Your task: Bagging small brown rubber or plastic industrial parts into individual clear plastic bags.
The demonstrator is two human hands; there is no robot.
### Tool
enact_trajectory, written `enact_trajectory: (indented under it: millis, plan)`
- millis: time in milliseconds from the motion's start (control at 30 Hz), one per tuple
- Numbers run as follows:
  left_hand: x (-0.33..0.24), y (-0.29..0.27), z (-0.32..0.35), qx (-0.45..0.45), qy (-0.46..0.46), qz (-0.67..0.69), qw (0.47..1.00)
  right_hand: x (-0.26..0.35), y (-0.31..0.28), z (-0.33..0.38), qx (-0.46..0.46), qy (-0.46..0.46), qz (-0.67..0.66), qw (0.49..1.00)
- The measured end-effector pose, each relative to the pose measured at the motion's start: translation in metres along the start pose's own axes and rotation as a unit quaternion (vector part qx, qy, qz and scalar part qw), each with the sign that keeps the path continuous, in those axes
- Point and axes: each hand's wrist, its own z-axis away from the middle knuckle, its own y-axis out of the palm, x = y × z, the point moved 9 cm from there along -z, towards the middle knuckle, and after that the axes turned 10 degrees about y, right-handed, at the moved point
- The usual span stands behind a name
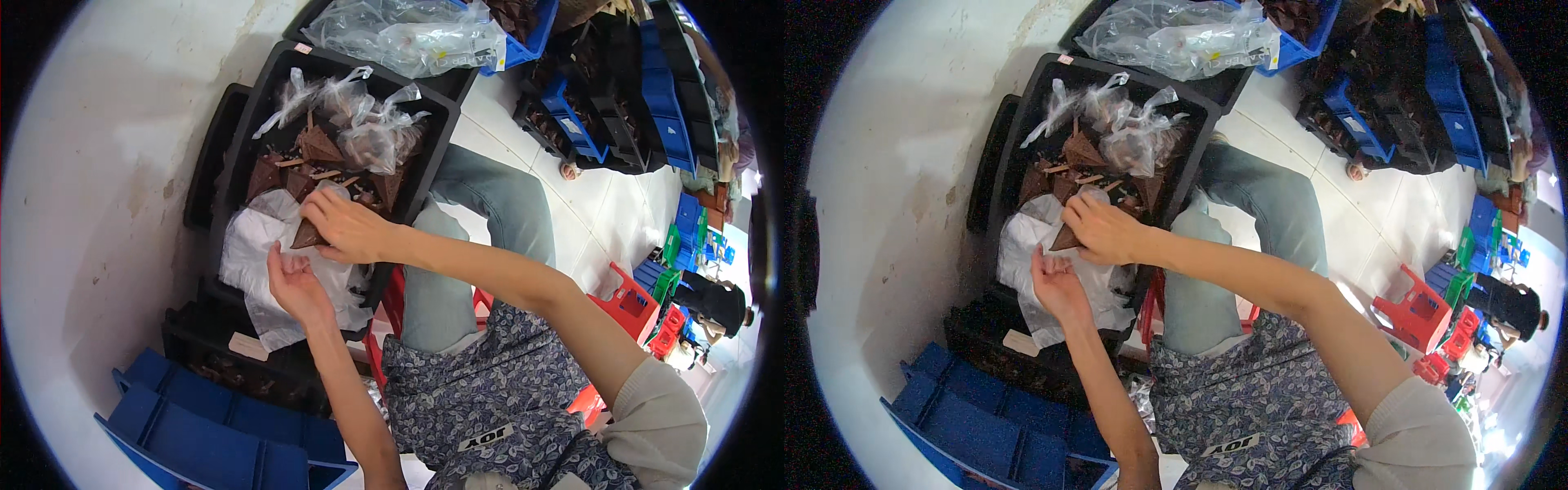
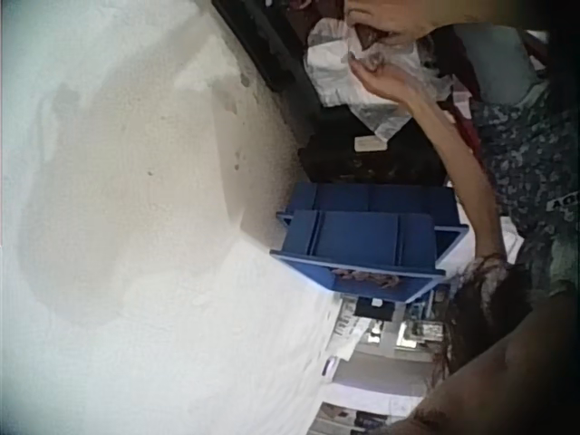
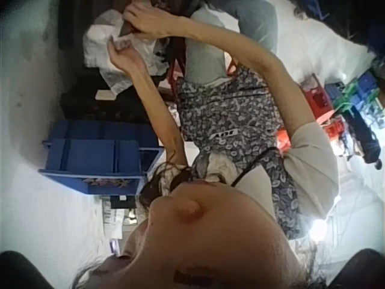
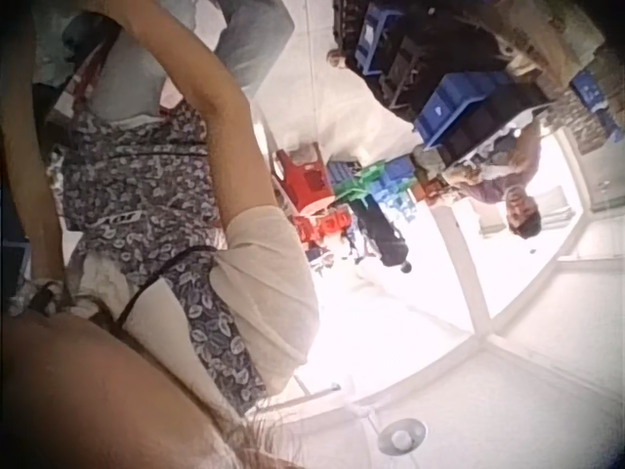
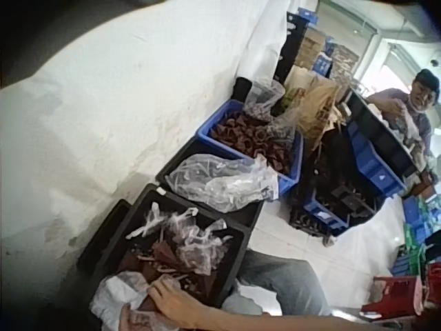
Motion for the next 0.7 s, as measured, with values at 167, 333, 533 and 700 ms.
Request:
enact_trajectory:
  millis: [167,333,533,700]
  plan:
    - [-0.022,0.025,0.012,0.106,0.084,-0.144,0.98,0.013,-0.001,-0.011,-0.004,-0.022,0.059,0.998]
    - [-0.028,0.043,0.022,0.223,0.221,-0.462,0.829,0.012,0.011,-0.021,0.044,0.023,0.091,0.995]
    - [-0.033,0.041,0.008,0.206,0.234,-0.613,0.726,-0.085,-0.031,-0.006,-0.075,0.24,-0.395,0.884]
    - [-0.028,0.046,0.013,0.181,0.232,-0.67,0.682,-0.094,-0.026,0.013,-0.15,0.279,-0.255,0.914]
